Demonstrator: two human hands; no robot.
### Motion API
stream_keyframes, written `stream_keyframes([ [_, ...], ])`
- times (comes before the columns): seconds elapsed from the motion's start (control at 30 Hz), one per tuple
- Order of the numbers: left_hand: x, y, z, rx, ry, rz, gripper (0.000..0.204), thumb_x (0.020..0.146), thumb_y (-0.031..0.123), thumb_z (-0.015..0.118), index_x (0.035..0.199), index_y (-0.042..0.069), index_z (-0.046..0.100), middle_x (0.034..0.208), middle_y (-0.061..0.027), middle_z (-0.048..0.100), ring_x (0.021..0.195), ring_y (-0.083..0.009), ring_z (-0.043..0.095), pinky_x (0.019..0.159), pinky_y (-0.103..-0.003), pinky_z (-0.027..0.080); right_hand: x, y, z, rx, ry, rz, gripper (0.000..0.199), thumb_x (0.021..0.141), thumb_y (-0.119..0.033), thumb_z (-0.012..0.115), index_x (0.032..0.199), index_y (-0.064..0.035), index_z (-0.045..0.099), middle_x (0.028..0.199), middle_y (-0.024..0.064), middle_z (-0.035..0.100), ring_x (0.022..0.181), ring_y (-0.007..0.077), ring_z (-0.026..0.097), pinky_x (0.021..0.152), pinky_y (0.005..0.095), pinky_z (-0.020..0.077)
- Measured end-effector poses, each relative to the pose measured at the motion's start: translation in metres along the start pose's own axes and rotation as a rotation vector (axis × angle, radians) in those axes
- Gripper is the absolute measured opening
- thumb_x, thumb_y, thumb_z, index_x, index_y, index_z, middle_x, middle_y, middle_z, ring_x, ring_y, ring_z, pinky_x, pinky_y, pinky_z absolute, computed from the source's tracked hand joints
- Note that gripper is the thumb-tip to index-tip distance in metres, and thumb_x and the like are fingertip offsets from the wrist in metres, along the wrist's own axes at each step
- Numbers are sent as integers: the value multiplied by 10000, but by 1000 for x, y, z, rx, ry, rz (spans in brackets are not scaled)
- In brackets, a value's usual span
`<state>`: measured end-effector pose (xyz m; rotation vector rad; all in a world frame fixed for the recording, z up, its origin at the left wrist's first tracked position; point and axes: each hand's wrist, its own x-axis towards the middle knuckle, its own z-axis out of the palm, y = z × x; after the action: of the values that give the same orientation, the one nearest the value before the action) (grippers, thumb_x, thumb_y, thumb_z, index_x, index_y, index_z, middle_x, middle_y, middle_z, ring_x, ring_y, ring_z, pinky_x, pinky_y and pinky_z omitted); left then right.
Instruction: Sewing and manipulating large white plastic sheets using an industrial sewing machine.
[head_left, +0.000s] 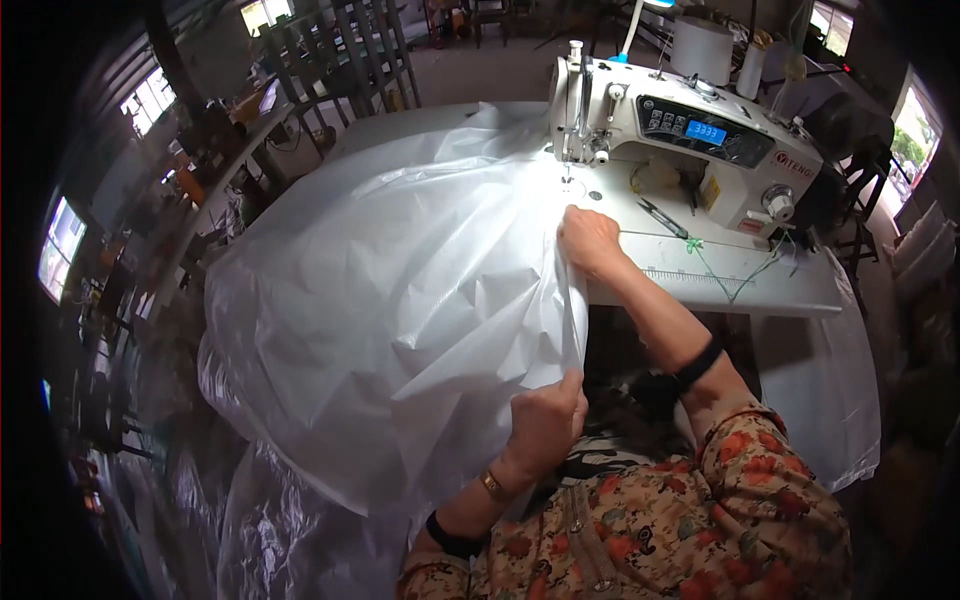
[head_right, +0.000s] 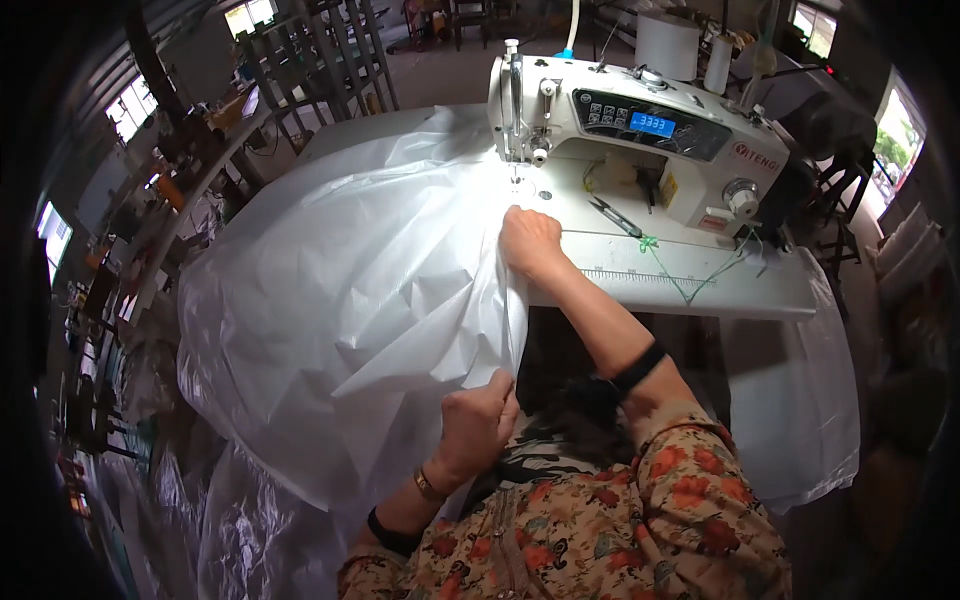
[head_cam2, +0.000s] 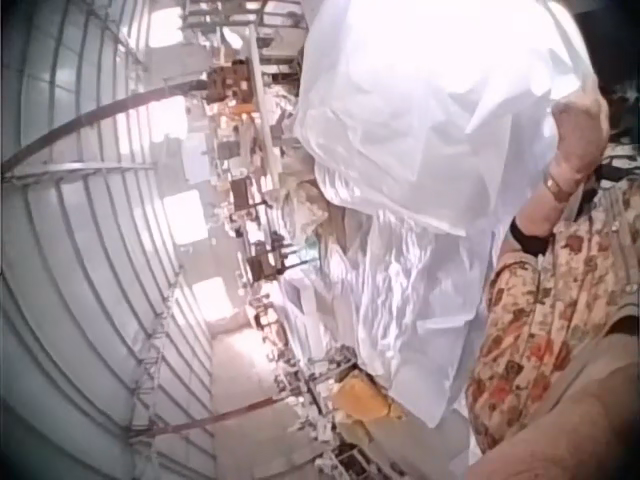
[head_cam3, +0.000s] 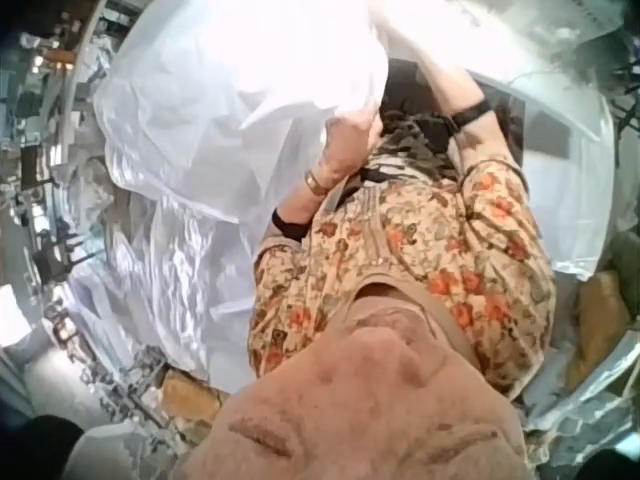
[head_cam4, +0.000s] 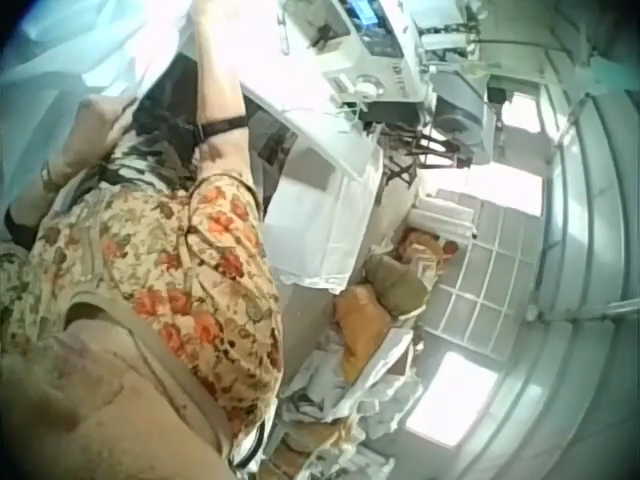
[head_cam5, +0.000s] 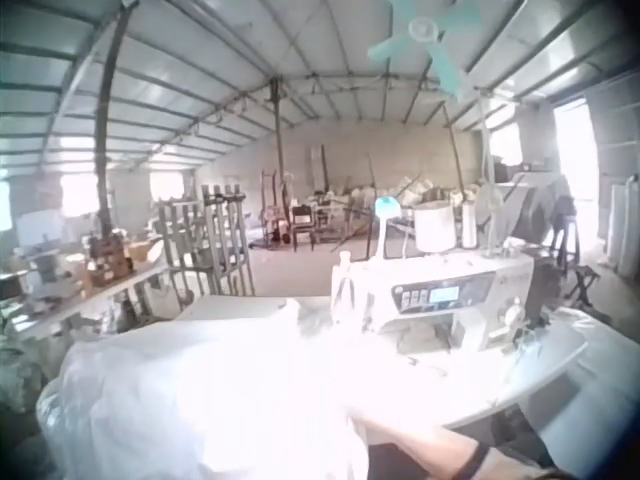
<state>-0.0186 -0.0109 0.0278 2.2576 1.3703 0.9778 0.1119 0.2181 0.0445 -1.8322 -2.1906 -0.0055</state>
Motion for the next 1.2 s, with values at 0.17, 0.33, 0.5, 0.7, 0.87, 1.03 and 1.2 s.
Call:
stream_keyframes([
  [0.17, -6, -2, -15, -66, 102, -64, 61, 871, 101, 610, 882, 50, 579, 598, -168, 557, 579, -370, 603, 523, -427, 448, -114, -5, 2, 893, 259, 180, 239, 966, -178, 489, 1063, 16, 590, 727, 176, 653, 705, 298, 661, 659, 419, 494],
  [0.33, 10, 21, -26, -37, 50, 41, 94, 880, 120, 609, 835, 52, 562, 599, -165, 562, 571, -357, 607, 526, -423, 453, -184, -36, 122, 1579, 64, 181, 274, 923, -190, 577, 1126, -6, 594, 857, 143, 672, 821, 224, 638, 750, 344, 513],
  [0.5, 30, 33, -32, 24, -90, 79, 111, 873, 144, 607, 837, 48, 565, 603, -157, 582, 579, -349, 622, 549, -438, 467, -194, -38, 160, 1644, -231, -56, 268, 887, -193, 617, 1083, -10, 620, 882, 158, 678, 843, 242, 642, 786, 346, 516],
  [0.7, 4, 10, -16, 207, -210, -51, 131, 860, 166, 617, 829, 55, 556, 599, -160, 597, 584, -346, 639, 558, -448, 477, -183, -15, 152, 1256, -625, -386, 266, 865, -194, 634, 1057, -10, 636, 902, 167, 682, 846, 250, 645, 795, 356, 518],
  [0.87, -8, -6, 14, 56, -40, -22, 128, 884, 168, 602, 835, 58, 558, 586, -154, 593, 550, -356, 627, 539, -459, 472, -181, 22, 140, 817, -941, -611, 264, 847, -195, 648, 1036, -11, 649, 919, 175, 686, 848, 257, 647, 803, 365, 519],
  [1.03, -20, -13, 11, -208, 90, -197, 112, 918, 111, 607, 872, 10, 587, 553, -89, 579, 485, -243, 592, 491, -335, 429, -94, 17, -46, 546, -801, -185, 304, 934, -260, 568, 850, 6, 689, 714, 116, 674, 638, 152, 631, 650, 336, 523],
  [1.2, -19, -3, 16, -800, -18, -487, 150, 946, 99, 599, 844, -8, 573, 562, 55, 507, 509, -21, 435, 475, -212, 326, -20, 10, -23, 218, 105, -45, 319, 894, -281, 610, 799, 22, 639, 763, 217, 678, 760, 407, 658, 740, 476, 514],
])
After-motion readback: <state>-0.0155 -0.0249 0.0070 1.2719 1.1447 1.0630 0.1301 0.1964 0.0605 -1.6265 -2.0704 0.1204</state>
